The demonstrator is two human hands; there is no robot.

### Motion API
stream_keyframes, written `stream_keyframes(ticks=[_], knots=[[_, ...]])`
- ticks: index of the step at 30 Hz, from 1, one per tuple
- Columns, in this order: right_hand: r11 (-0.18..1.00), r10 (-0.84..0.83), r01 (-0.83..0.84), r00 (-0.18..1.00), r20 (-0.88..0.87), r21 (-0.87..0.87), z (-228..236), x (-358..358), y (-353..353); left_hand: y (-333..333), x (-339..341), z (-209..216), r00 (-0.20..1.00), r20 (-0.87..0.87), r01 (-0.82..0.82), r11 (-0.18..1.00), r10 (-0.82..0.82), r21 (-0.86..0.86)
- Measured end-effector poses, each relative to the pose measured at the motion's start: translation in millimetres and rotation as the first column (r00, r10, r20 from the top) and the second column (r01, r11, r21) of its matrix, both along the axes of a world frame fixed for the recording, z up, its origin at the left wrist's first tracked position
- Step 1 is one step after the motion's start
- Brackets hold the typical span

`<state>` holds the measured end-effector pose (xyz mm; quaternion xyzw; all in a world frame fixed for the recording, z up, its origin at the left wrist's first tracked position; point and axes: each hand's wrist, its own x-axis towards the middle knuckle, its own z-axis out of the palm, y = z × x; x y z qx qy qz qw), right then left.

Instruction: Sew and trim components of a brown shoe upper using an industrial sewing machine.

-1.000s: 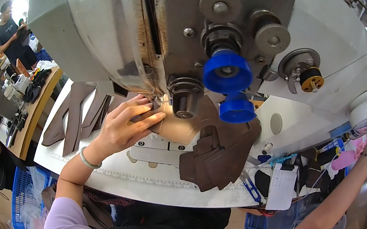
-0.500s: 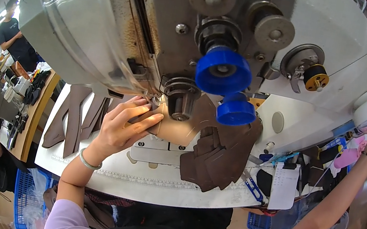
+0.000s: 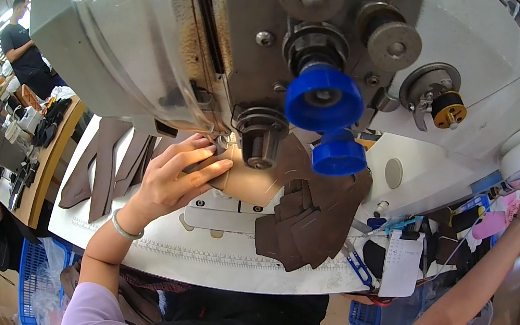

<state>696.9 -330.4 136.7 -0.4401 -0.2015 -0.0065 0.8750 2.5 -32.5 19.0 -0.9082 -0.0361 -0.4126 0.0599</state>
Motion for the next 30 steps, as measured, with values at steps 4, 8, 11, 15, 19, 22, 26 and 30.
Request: stream_keyframes(ticks=[4, 8, 11, 15, 19, 22, 26, 30], knots=[[1.0, 0.004, -0.004, 1.0, -0.009, 0.01, -1.7, -2.7, 13.5, 0.6, 0.5, 0.2, 1.0, 0.003, -0.008, 1.0, 0.008, -0.004], [1.0, -0.001, 0.002, 1.0, -0.01, 0.018, -5.1, -4.1, 9.8, 0.1, 0.6, -2.0, 1.0, 0.015, -0.016, 1.0, 0.016, 0.005], [1.0, 0.004, -0.003, 1.0, -0.03, 0.027, -17.2, -12.7, 15.3, -2.9, 2.7, -0.9, 0.998, -0.028, -0.059, 0.996, 0.058, -0.063], [0.999, -0.003, 0.004, 0.999, -0.037, 0.036, -16.6, 20.0, 5.0, -0.8, 2.4, 1.1, 0.999, -0.026, -0.039, 0.999, 0.038, -0.018], [0.999, -0.01, 0.011, 1.0, -0.028, 0.04, -9.0, 42.4, -7.2, 0.4, -1.7, -0.3, 1.0, 0.003, -0.011, 1.0, 0.011, 0.006], [0.999, -0.015, 0.016, 0.999, -0.029, 0.047, -7.6, 42.5, -7.4, 0.2, -3.5, -0.8, 1.0, 0.0, -0.013, 1.0, 0.013, 0.0], [0.998, -0.031, 0.032, 0.999, -0.023, 0.057, 2.4, 24.8, -1.7, 0.9, -2.3, -1.4, 1.0, 0.017, 0.0, 1.0, 0.0, -0.004], [0.998, -0.01, 0.014, 0.998, -0.063, 0.062, -14.1, -69.7, 49.3, -3.8, 4.9, 1.4, 0.999, -0.033, -0.045, 0.998, 0.044, -0.034]])
